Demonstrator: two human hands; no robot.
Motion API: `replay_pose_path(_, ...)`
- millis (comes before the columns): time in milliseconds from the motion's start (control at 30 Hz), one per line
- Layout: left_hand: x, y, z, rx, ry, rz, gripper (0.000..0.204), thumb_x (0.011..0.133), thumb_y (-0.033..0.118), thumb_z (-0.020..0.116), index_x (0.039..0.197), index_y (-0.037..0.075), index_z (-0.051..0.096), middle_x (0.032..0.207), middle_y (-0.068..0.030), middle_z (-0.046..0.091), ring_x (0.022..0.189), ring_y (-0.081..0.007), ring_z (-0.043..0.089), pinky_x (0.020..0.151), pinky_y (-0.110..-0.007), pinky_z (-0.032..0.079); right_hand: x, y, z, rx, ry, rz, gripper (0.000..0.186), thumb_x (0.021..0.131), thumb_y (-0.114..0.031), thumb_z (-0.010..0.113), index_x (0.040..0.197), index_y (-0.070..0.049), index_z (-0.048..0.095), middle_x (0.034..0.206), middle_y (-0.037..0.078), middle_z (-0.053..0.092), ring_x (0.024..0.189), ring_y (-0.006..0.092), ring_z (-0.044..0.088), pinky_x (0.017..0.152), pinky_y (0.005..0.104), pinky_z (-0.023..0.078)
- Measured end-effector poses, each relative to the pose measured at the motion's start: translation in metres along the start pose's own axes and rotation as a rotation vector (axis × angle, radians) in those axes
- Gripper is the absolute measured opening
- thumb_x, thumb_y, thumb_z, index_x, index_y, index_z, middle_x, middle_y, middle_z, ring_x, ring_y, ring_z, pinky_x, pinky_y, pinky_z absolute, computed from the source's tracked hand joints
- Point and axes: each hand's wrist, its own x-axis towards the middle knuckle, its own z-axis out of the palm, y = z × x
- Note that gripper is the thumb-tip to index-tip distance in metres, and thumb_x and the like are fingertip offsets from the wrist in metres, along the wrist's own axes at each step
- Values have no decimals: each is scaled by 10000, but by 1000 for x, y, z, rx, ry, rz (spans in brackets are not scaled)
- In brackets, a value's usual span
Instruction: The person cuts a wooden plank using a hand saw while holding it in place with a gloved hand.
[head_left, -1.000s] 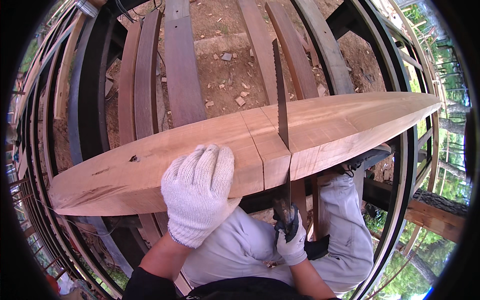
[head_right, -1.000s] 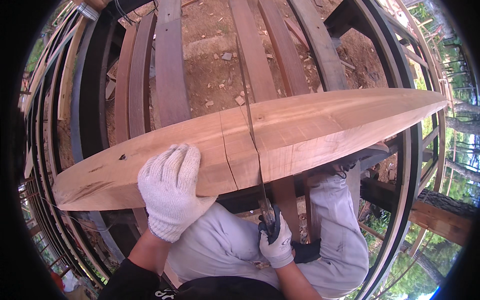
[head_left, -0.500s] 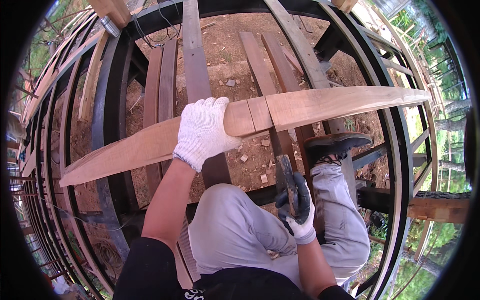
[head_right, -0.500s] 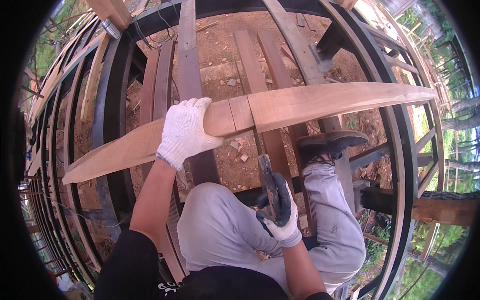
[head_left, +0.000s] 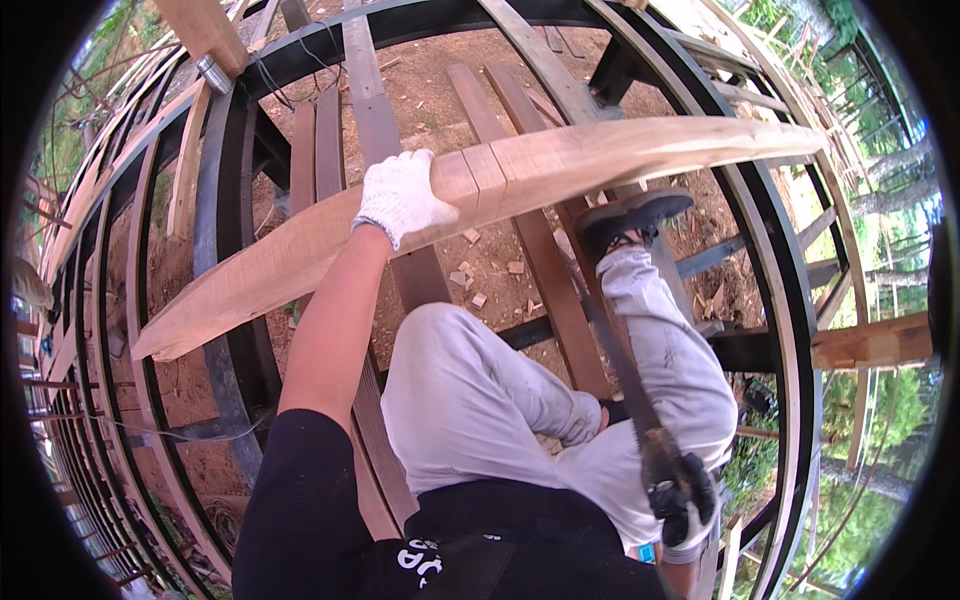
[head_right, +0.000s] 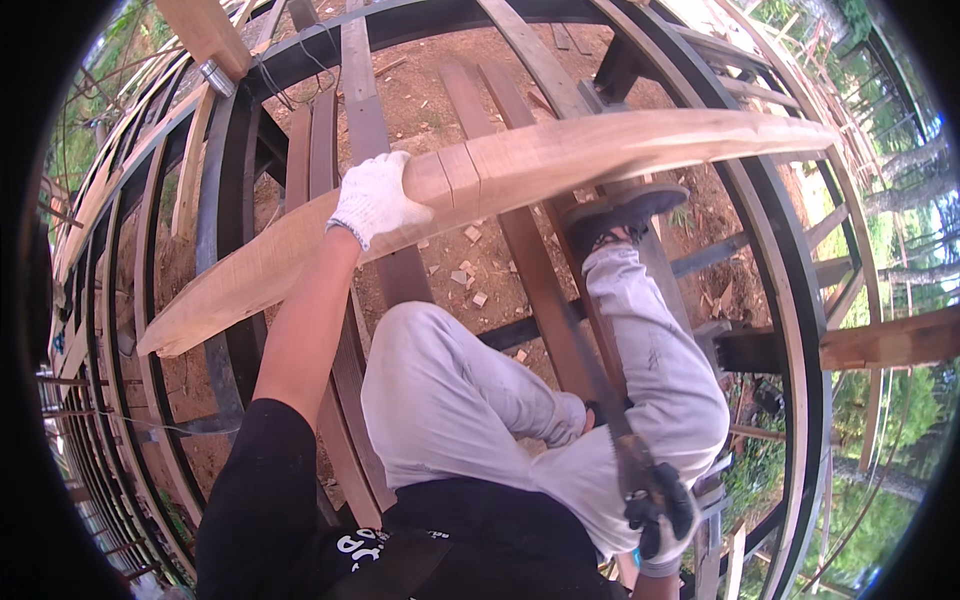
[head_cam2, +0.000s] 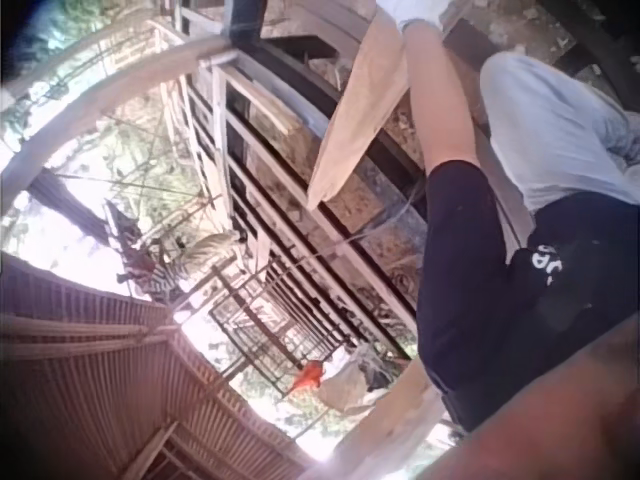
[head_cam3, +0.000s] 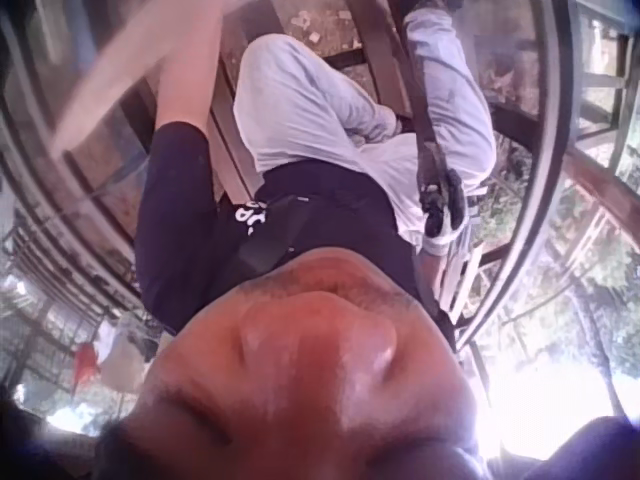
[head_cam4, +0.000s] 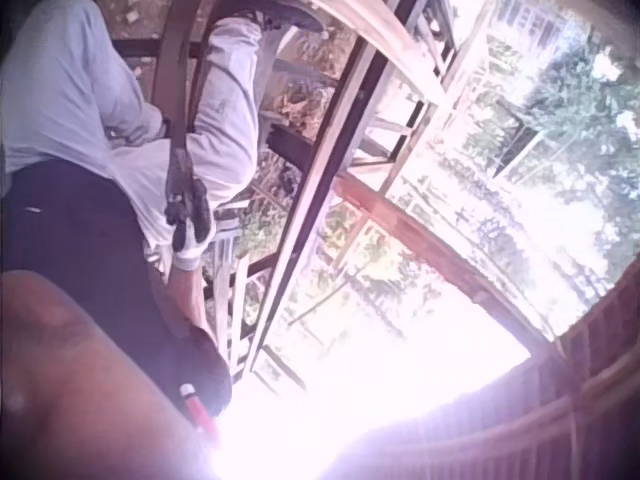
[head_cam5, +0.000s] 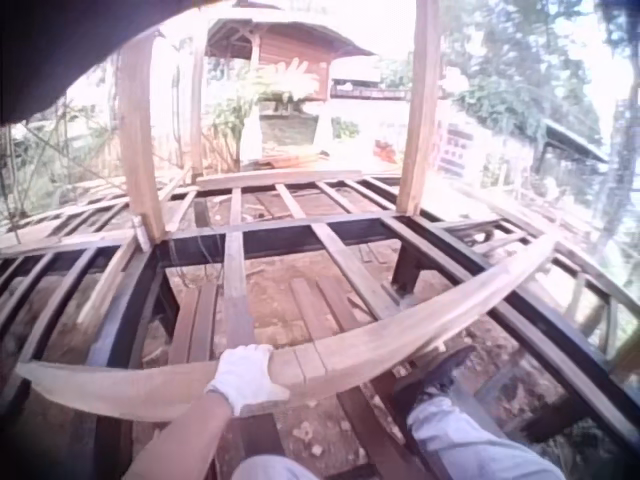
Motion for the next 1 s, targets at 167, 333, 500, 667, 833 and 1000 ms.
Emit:
replay_pose_path(167,-16,6,3,35,28,-1,834,641,525,854,1304,70,630,1244,-177,683,1195,-336,649,1041,-434,509,18,-21,-21,-149,436,-535,613,1014,-224,597,1559,9,439,1036,99,689,691,111,563,646,265,491)
replay_pose_path(333,-46,41,26,30,171,31,873,607,484,914,1320,98,591,1180,-129,668,1124,-313,646,989,-451,493,87,-42,25,-75,192,-572,580,1021,-204,570,1547,15,461,1255,71,630,722,77,518,655,232,445)
replay_pose_path(500,-72,38,37,26,87,104,831,594,375,934,1274,70,566,1144,-148,647,1102,-331,636,967,-456,489,177,13,92,-143,74,-530,490,1002,-40,512,1469,107,510,817,35,560,679,111,528,631,245,436)
replay_pose_path(667,-86,38,68,33,190,238,880,564,295,934,1315,22,565,1264,-204,640,1211,-378,627,1054,-499,485,240,24,131,-238,-21,-576,480,1042,-161,552,1448,94,536,801,30,547,676,105,514,628,244,423)
replay_pose_path(833,-75,40,65,-2,137,237,780,620,231,858,1321,-3,606,1311,-273,624,1221,-428,632,1033,-557,513,275,33,153,-202,-5,-518,479,1029,-183,556,1415,100,545,844,87,610,707,135,564,645,280,456)
replay_pose_path(1000,-70,38,66,17,111,212,659,647,233,799,1251,8,659,1272,-264,661,1174,-425,669,995,-553,541,315,38,194,-100,-24,-591,543,1053,-265,550,1489,53,493,808,84,610,682,148,548,695,357,497)
